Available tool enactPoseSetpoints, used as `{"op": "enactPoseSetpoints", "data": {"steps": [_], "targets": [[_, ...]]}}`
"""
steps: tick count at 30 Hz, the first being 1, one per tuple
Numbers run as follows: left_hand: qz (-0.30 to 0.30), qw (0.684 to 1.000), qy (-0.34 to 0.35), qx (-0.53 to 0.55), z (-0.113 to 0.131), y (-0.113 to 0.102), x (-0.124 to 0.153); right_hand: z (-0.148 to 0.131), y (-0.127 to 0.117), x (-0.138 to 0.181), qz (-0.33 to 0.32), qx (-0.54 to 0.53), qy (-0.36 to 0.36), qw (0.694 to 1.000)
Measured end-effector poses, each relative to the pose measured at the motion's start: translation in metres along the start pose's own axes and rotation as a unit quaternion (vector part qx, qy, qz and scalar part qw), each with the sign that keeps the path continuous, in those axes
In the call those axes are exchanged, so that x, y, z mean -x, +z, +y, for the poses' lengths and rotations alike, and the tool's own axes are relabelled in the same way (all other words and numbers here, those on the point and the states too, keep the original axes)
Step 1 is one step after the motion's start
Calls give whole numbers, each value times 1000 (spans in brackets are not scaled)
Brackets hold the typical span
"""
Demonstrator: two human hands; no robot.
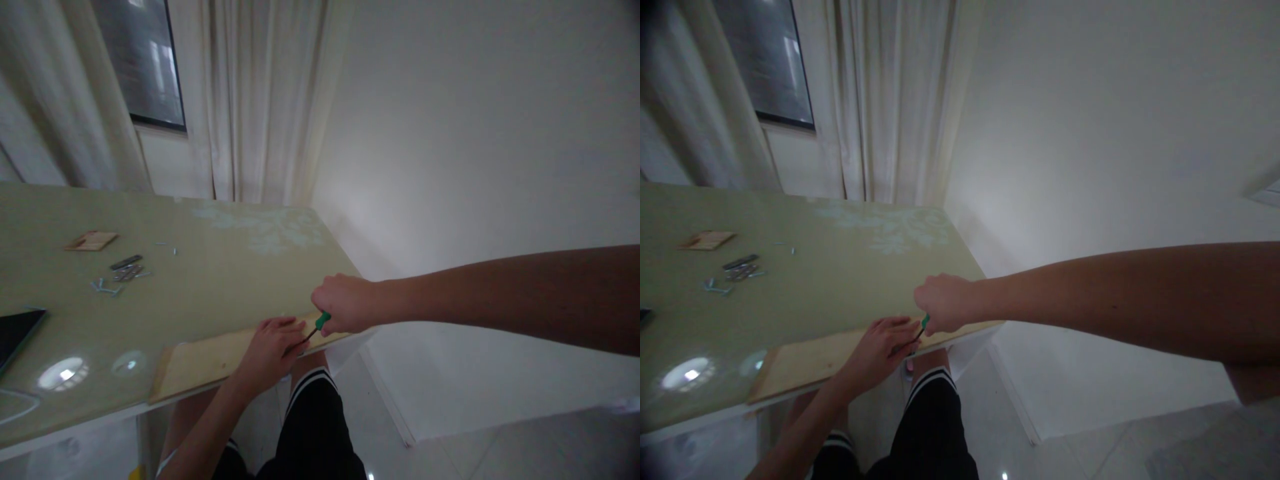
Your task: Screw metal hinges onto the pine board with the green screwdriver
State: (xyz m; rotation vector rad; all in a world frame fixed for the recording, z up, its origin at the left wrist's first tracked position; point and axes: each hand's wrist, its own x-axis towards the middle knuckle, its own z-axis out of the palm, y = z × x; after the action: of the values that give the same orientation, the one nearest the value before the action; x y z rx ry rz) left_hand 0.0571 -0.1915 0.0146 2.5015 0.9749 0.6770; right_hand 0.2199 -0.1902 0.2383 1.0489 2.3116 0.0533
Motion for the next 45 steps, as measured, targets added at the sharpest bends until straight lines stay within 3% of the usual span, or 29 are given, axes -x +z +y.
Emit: {"op": "enactPoseSetpoints", "data": {"steps": [3, 5, 7, 10, 12, 15, 17, 18, 20, 23, 25, 27, 29, 31, 33, 35, 38, 40, 42, 45], "targets": [[8, 1000, 7, 3, 0, -1, 1, -9, -3, 6, 12, 79, -169, 982], [7, 1000, 6, 9, 1, -3, 1, -12, -3, 6, 11, 107, -229, 968], [3, 1000, 2, 13, 3, -4, 1, -9, -2, 3, 11, 77, -159, 984], [3, 1000, 0, 14, 3, -4, 0, 1, 0, -3, -11, -34, 25, 999], [4, 1000, 2, 14, 3, -4, 1, 6, 0, -2, -25, -57, 54, 997], [4, 1000, -1, 15, 2, -4, 1, 4, -1, 6, -3, 38, -87, 995], [-2, 1000, -5, 17, 2, -4, 1, -2, 1, 12, 8, 105, -202, 974], [-5, 1000, -9, 16, 2, -4, 1, -5, 2, 13, 6, 115, -225, 968], [-8, 1000, -17, 11, 1, -3, 1, -9, 4, 13, 6, 80, -159, 984], [-15, 1000, -12, 2, -2, -1, 1, -10, 5, 6, 2, -42, 51, 998], [-13, 1000, 0, 3, -3, 0, 1, -11, 2, 3, -6, -77, 96, 992], [-2, 1000, 8, 9, -3, 0, 2, -14, -3, 4, -10, -51, 44, 998], [10, 1000, 7, 12, -2, -1, 3, -19, -9, 8, 1, 11, -69, 998], [13, 1000, 1, 9, 0, -2, 3, -22, -13, 12, 8, 80, -193, 978], [11, 1000, -7, 9, 1, -3, 4, -23, -12, 12, 11, 114, -241, 964], [8, 1000, -11, 14, 0, -3, 3, -19, -9, 7, 17, 82, -162, 983], [5, 1000, -18, 12, -2, 0, 2, -10, -2, -1, 36, -33, 39, 998], [-2, 1000, -20, 12, -4, 1, 2, -3, 1, -4, 27, -73, 85, 993], [-7, 1000, -20, 13, -5, 2, 2, 2, 0, -2, 9, -47, 20, 999], [-6, 1000, -20, 15, -6, 2, 2, 6, -1, 2, 4, 63, -194, 979]]}}
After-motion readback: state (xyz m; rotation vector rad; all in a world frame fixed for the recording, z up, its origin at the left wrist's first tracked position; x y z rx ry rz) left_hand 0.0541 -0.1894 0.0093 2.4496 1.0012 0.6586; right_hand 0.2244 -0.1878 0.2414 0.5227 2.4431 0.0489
